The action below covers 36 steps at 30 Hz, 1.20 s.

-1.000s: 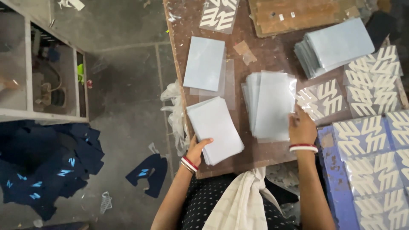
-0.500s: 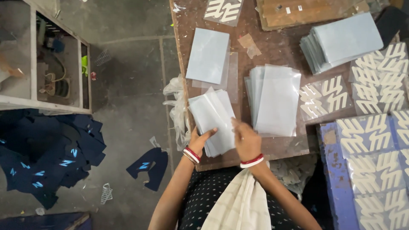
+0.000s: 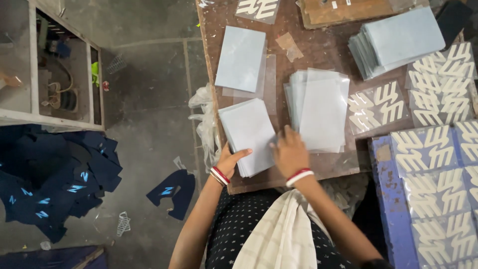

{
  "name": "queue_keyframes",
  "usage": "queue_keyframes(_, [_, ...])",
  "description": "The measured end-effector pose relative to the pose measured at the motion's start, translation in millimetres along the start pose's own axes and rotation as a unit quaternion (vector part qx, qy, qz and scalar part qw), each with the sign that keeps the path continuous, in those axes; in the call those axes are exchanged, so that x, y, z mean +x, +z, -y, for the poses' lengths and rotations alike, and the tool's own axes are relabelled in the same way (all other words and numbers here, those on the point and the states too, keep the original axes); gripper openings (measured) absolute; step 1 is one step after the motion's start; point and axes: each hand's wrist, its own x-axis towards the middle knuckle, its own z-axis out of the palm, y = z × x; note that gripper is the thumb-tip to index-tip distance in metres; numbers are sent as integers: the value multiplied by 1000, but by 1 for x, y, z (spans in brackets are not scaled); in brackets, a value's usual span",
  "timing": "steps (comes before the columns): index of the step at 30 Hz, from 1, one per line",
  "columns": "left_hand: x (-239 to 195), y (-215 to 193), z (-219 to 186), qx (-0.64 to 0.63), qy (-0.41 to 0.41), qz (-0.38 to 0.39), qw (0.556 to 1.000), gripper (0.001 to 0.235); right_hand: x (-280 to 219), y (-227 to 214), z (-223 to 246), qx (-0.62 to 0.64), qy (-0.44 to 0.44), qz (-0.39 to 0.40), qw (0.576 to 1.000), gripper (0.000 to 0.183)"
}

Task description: The person organizes and packs printed materials by hand at a table. They pick up stacks of printed sheets, align them, and place them into clear plastic sleeves one at a time, continuing until a large number of sheets have been sleeved and stacked.

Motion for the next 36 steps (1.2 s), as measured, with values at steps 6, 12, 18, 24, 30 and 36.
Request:
queue_keyframes(6, [-5,5,-10,-1,-1,7,1000,75,-12,0,34,13,-26,-86,996,38])
queue_keyframes(12, [-8,6,-11,9,4,11,1000,72,-9,-29,-19,430,149,-186,871,26])
queue_keyframes(18, [6,-17,17,-14,19,44,999,71,1,-56,-98,225,201,-202,932,30])
queue_keyframes(24, [-1,-8,0,-15,-4,45,999,71,-5,14,-15,79,7,-43,996,38])
queue_keyframes(30, [-2,-8,1,-15,3,44,999,71,-13,8,30,57,-17,-110,992,30])
queue_keyframes(36, [-3,-6,-2,-6,-1,38,999,72,-4,-39,-33,380,179,-181,889,22])
